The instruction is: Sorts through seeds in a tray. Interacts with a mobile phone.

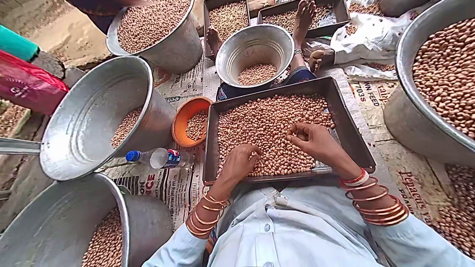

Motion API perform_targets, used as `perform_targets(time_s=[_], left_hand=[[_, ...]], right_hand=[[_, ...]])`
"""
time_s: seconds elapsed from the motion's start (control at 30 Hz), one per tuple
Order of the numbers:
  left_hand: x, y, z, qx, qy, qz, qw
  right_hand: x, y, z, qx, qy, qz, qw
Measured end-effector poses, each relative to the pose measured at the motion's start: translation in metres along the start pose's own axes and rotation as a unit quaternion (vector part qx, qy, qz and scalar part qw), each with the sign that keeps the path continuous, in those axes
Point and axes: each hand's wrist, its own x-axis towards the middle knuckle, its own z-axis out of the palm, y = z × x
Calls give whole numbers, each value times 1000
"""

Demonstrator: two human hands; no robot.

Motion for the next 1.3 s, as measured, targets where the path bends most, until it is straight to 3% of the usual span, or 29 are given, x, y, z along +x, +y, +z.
perform_targets(time_s=[0.1, 0.33, 0.4, 0.47, 0.57, 0.67, 0.73, 0.8, 0.9, 1.1, 1.17, 1.23, 1.3], left_hand=[[2, 9, 9, 48, -23, -11, 999], [1, 11, 5, 63, -87, -60, 992], [-2, 2, 4, 8, -54, -50, 997], [-4, -8, 1, -120, -32, -53, 991], [-4, -13, -5, -330, -55, -74, 940], [6, -9, -11, -365, -81, -91, 923], [19, -11, -21, -305, -55, -104, 945], [30, -10, -36, -179, 21, -109, 978], [44, -5, -53, -8, 114, -103, 988], [97, -25, -41, 104, 80, -108, 985], [94, -27, -42, 58, 87, -105, 989], [72, -20, -47, -65, 83, -104, 989], [47, -24, -51, -221, 11, -92, 971]], right_hand=[[-4, -6, 12, -142, -7, -65, 988], [-11, -5, 41, -258, -83, -81, 959], [-10, -6, 45, -260, -95, -67, 959], [-10, -11, 44, -260, -115, -44, 958], [-9, -16, 41, -270, -137, -19, 953], [-6, -19, 43, -288, -163, -5, 944], [-7, -20, 45, -294, -161, -6, 942], [-11, -19, 48, -297, -149, -15, 943], [-15, -22, 48, -307, -145, -21, 940], [-18, -17, 44, -293, -146, -11, 945], [-18, -17, 36, -280, -154, 2, 948], [-18, -19, 27, -270, -135, -8, 953], [-17, -24, 21, -267, -90, -40, 959]])
